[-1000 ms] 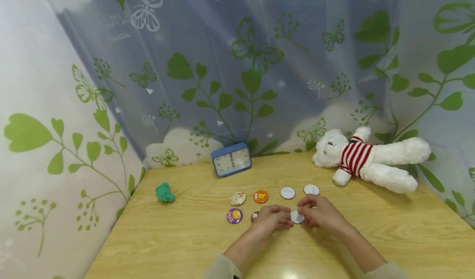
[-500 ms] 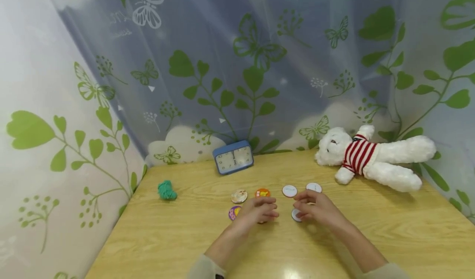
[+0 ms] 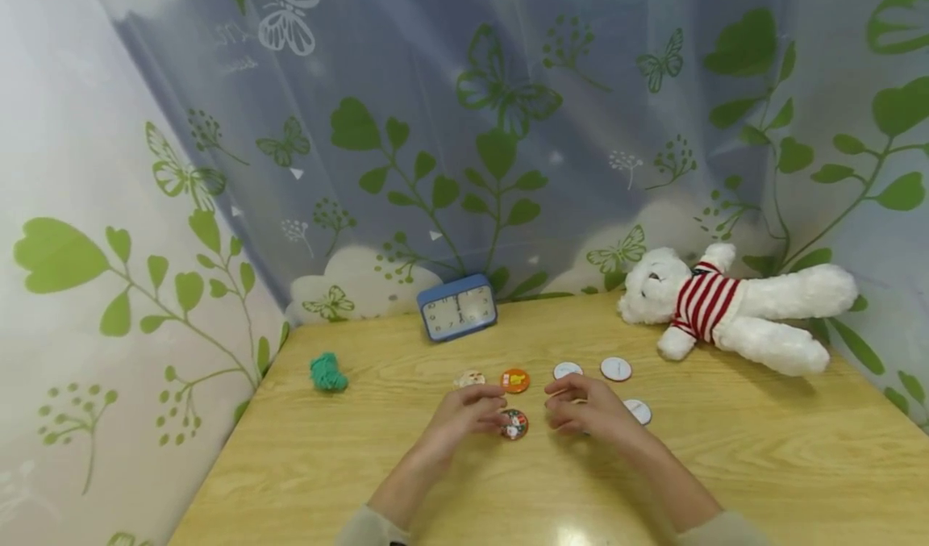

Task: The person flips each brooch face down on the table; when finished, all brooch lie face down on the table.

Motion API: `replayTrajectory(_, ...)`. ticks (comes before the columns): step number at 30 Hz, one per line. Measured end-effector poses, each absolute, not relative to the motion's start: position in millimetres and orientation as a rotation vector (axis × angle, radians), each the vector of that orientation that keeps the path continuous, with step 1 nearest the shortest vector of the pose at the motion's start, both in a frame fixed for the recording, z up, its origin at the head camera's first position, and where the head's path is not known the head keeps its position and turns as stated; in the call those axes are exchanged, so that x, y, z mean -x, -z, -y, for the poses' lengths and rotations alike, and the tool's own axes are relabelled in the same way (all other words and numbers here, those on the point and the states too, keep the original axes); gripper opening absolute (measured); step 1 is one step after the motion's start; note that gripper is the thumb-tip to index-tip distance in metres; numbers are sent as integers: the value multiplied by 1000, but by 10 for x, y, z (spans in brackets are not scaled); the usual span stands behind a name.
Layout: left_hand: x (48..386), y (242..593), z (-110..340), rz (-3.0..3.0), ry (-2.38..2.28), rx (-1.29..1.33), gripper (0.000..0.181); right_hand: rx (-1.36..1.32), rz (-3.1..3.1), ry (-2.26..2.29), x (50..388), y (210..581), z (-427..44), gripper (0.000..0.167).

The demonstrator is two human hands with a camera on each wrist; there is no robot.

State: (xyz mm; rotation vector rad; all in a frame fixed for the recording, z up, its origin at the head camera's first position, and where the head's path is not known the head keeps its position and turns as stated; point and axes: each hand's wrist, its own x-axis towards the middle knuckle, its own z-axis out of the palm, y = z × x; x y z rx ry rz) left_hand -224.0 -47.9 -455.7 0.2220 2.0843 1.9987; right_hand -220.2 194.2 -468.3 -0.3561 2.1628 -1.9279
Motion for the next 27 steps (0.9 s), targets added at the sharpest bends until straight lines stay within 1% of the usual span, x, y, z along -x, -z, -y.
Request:
replayTrajectory(6, 2231, 4561, 583, -2148, -1962, -199, 35, 349, -2140, 1927, 2238, 4735, -1813, 47)
replayTrajectory(13, 2166, 4653, 666, -2202, -1896, -144, 32, 352, -2165, 1895, 2249, 4774, -1698, 43)
replayTrajectory(21, 2124, 4710, 616, -2231, -1881, -154, 27, 307, -2178, 1895, 2239, 4802, -1631, 38)
replayTrajectory(27, 2125, 4732, 551, -2255, -1883, -153, 29, 308, -2198, 1885, 2246, 4785, -1580, 37)
